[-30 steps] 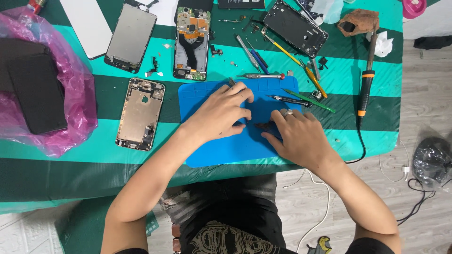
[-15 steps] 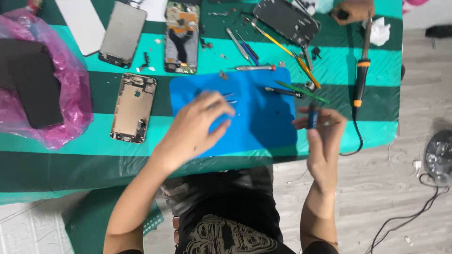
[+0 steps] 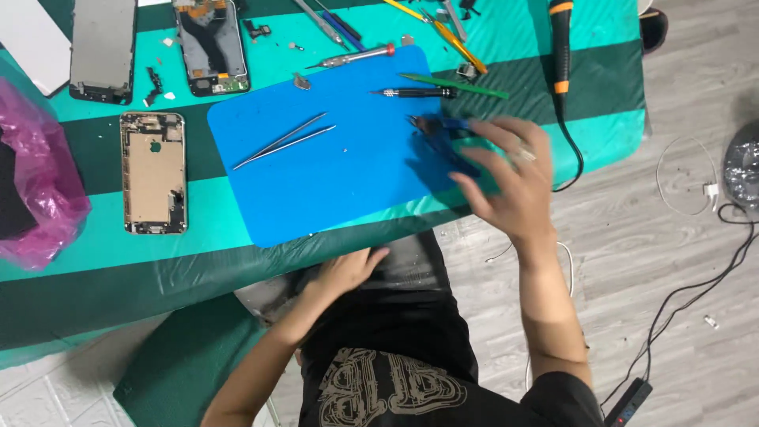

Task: Repairing a mobile phone by disassembling and manipulating internal components using various tools

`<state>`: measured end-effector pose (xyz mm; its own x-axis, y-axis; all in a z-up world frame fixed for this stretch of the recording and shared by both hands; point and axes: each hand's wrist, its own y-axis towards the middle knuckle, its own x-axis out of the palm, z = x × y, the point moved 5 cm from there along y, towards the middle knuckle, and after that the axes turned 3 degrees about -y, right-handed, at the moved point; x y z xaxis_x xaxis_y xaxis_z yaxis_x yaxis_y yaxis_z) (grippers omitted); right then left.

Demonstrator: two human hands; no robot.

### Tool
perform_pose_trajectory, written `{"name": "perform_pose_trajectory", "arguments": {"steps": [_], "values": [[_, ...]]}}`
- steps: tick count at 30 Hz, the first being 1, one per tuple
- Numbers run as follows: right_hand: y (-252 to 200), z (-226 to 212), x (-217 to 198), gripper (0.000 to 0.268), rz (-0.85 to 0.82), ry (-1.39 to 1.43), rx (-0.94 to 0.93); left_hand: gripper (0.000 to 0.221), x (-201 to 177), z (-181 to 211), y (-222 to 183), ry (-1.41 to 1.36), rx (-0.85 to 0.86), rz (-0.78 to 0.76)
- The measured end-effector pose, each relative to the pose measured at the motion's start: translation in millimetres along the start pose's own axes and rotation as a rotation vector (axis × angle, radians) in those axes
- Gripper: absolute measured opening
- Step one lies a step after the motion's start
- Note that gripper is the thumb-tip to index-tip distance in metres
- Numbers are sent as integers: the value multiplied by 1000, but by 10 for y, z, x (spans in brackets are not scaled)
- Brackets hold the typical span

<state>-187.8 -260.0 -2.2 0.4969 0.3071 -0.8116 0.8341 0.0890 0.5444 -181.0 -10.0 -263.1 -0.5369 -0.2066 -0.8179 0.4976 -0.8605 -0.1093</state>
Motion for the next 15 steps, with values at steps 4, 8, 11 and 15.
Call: {"name": "perform_pose_trajectory", "arguments": {"steps": [4, 8, 11, 15], "values": [[-1210, 249, -333, 27, 912, -222, 97, 62, 11, 11, 260, 91, 54, 112], [-2017, 290, -645, 27, 1183, -149, 578, 54, -58, 218, 537, -37, 48, 19], [-2581, 486, -720, 16, 1192, 28, 865, 47, 70, 477, 699, -163, 32, -72], [-2604, 523, -921, 43, 1063, -56, 972, 65, 788, 943, 898, -1079, -4, -170]]}}
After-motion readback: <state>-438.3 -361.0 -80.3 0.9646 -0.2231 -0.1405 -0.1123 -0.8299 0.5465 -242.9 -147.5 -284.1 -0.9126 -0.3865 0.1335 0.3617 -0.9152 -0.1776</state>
